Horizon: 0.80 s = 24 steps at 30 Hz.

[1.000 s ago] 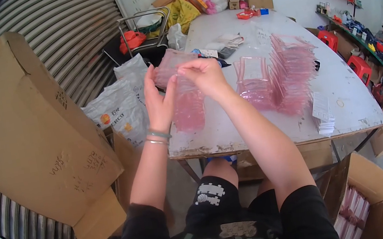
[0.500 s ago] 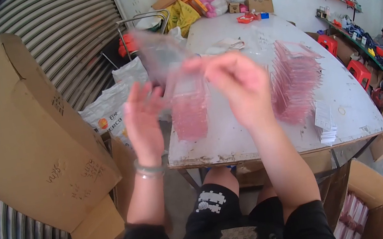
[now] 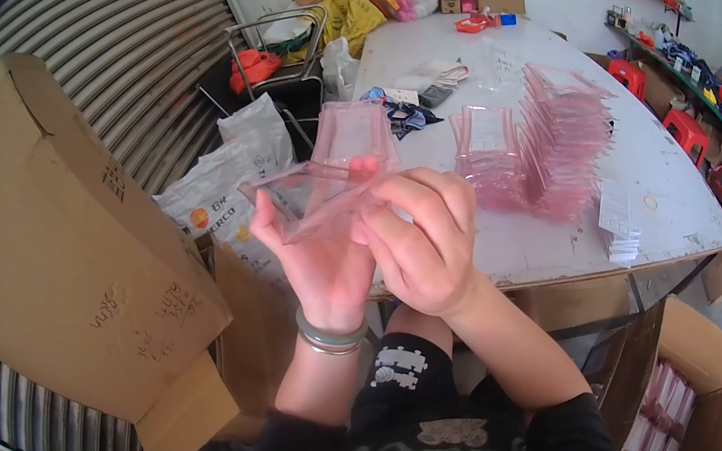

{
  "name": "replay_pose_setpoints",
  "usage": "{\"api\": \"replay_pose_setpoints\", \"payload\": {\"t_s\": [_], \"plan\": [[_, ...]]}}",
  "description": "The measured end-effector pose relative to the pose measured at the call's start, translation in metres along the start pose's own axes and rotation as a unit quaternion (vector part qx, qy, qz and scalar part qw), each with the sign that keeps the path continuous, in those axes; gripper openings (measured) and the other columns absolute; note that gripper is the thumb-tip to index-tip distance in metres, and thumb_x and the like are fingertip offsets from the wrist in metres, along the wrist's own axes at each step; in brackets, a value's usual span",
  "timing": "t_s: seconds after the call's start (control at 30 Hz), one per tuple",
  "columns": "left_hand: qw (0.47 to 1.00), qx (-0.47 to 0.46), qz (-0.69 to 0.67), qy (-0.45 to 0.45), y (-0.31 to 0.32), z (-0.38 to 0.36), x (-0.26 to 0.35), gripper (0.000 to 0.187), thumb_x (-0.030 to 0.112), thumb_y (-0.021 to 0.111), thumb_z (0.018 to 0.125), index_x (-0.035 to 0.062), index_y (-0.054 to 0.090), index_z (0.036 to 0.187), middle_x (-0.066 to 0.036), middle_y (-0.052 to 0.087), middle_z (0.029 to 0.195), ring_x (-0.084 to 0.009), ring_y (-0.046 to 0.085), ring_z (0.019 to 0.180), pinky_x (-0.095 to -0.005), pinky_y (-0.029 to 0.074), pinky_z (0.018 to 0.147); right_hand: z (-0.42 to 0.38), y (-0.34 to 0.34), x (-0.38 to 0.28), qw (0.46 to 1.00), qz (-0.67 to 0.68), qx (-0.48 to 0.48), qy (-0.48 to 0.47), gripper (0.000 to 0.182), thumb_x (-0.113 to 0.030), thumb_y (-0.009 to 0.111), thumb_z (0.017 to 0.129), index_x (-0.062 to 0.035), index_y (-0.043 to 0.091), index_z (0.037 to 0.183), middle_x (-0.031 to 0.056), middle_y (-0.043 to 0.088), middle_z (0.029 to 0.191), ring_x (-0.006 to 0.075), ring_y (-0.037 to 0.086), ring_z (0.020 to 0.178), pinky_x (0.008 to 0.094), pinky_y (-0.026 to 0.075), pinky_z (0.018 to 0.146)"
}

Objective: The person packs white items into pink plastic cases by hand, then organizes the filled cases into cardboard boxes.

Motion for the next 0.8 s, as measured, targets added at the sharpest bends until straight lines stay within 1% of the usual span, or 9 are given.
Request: {"api": "replay_pose_setpoints", "payload": {"t_s": [0.2,0.27,0.3,0.43,0.57,0.6,0.67,0.7,0.8], "plan": [[0.998,0.012,0.057,0.039,0.005,-0.004,-0.007,0.088,0.071,0.047,0.088,-0.0040,0.050,0.133,-0.023,0.058,0.125,-0.0349,0.054,0.117,-0.0447,0.043,0.104,-0.006,-0.002,-0.005,1.000,-0.002,0.002,-0.022,0.025,-0.005,0.073,0.065,-0.0010,0.065,0.088,0.0135,0.066,0.100,0.0325,0.061,0.092,0.0397,0.044,0.074],[0.999,-0.020,0.041,0.013,-0.001,-0.003,-0.005,0.090,0.069,0.053,0.085,-0.0039,0.044,0.137,-0.023,0.052,0.132,-0.0349,0.051,0.121,-0.0451,0.041,0.106,-0.014,0.003,-0.002,0.998,0.048,0.001,-0.027,0.024,-0.009,0.070,0.066,-0.0015,0.064,0.087,0.0133,0.065,0.099,0.0323,0.061,0.095,0.0389,0.044,0.073],[0.999,-0.035,0.032,-0.001,-0.001,-0.003,-0.005,0.092,0.068,0.056,0.084,-0.0039,0.040,0.139,-0.023,0.050,0.136,-0.0349,0.050,0.123,-0.0452,0.040,0.107,-0.014,0.001,-0.001,0.998,0.061,-0.014,-0.015,0.025,-0.010,0.070,0.067,-0.0014,0.064,0.090,0.0135,0.065,0.101,0.0321,0.062,0.096,0.0392,0.043,0.076],[0.991,0.003,0.105,0.087,0.006,-0.011,-0.013,0.086,0.067,0.055,0.086,0.0030,0.039,0.142,-0.018,0.050,0.135,-0.0341,0.049,0.125,-0.0455,0.038,0.109,-0.004,-0.017,-0.009,0.987,0.083,-0.115,0.072,0.031,-0.015,0.072,0.072,-0.0015,0.065,0.099,0.0131,0.064,0.107,0.0299,0.062,0.100,0.0400,0.037,0.092],[0.965,0.010,0.213,0.153,0.011,-0.020,-0.020,0.092,0.068,0.054,0.085,0.0050,0.031,0.148,-0.016,0.050,0.133,-0.0323,0.046,0.129,-0.0467,0.037,0.110,-0.012,-0.022,-0.007,0.962,0.125,-0.218,0.111,0.042,-0.023,0.074,0.076,-0.0018,0.064,0.110,0.0122,0.062,0.119,0.0277,0.061,0.109,0.0418,0.025,0.106],[0.960,0.005,0.229,0.160,0.014,-0.020,-0.022,0.094,0.069,0.053,0.084,0.0047,0.028,0.149,-0.016,0.050,0.132,-0.0318,0.045,0.129,-0.0472,0.037,0.110,-0.012,-0.025,-0.007,0.960,0.132,-0.224,0.106,0.045,-0.025,0.074,0.076,-0.0015,0.064,0.113,0.0122,0.062,0.121,0.0280,0.060,0.112,0.0425,0.025,0.105],[0.973,-0.036,0.156,0.165,0.021,-0.020,-0.024,0.100,0.071,0.053,0.082,0.0042,0.025,0.151,-0.016,0.048,0.132,-0.0310,0.044,0.130,-0.0478,0.036,0.111,-0.009,-0.032,-0.013,0.955,0.147,-0.239,0.098,0.052,-0.027,0.074,0.076,-0.0009,0.063,0.119,0.0124,0.061,0.125,0.0285,0.058,0.118,0.0440,0.025,0.104],[0.977,-0.053,0.120,0.168,0.023,-0.022,-0.024,0.103,0.072,0.053,0.081,0.0039,0.024,0.152,-0.016,0.048,0.132,-0.0306,0.043,0.130,-0.0482,0.036,0.111,-0.002,-0.035,-0.019,0.945,0.169,-0.255,0.115,0.064,-0.034,0.075,0.077,0.0005,0.059,0.128,0.0128,0.060,0.130,0.0285,0.054,0.126,0.0455,0.026,0.102],[0.983,-0.062,0.119,0.124,0.019,-0.022,-0.027,0.108,0.072,0.055,0.078,0.0029,0.021,0.153,-0.017,0.047,0.132,-0.0303,0.045,0.129,-0.0478,0.036,0.112,-0.006,-0.032,-0.017,0.943,0.162,-0.276,0.097,0.077,-0.045,0.078,0.076,0.0011,0.055,0.133,0.0120,0.061,0.129,0.0280,0.049,0.130,0.0457,0.028,0.102]]}}
Point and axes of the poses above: each hand's wrist, its own z-axis towards the middle knuckle, its own y-axis out of the palm, x = y × z, the point moved 3 cm from there along z, towards the middle knuckle
